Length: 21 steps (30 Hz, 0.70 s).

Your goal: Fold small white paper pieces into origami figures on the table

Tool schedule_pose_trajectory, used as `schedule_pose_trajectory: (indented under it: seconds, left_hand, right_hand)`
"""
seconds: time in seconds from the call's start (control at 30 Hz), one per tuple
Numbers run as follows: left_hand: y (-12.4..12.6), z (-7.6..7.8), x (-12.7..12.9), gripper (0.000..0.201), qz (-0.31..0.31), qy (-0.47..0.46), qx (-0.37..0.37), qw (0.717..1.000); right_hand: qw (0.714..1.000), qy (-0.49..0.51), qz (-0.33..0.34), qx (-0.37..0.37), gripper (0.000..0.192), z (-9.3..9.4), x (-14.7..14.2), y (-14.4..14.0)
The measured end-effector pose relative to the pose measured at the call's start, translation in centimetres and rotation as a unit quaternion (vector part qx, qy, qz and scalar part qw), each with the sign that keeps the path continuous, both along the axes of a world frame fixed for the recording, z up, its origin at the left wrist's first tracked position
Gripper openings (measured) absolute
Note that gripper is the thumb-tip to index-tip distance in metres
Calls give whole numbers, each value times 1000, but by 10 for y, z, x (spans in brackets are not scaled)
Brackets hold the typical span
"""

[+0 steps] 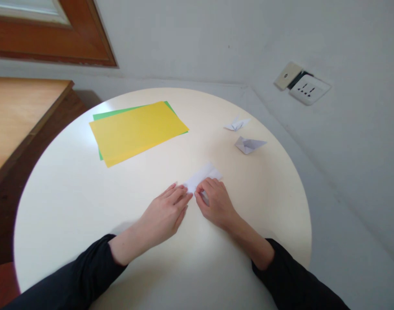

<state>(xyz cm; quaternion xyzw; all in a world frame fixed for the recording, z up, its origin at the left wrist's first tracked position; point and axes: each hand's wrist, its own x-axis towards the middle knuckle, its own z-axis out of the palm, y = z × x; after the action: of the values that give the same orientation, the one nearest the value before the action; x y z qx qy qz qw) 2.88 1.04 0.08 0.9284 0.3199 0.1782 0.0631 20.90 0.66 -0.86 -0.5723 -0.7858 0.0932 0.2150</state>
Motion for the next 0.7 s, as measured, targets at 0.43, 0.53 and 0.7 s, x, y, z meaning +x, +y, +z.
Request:
schedule_pose_trajectory:
  seconds: [0.43,0.53,0.7]
  left_hand:
    - [-5,1,0,33,2,25,5,1000]
    - [-5,1,0,32,1,25,16,1000]
    - [-6,0,2,32,8,32,22,999]
  right_hand:
    - [1000,-1,-5,-4,9,0,0,0]
    - [1000,2,-5,0,9,0,0,0]
    - [1000,-2,1,-2,9,-1,0,0]
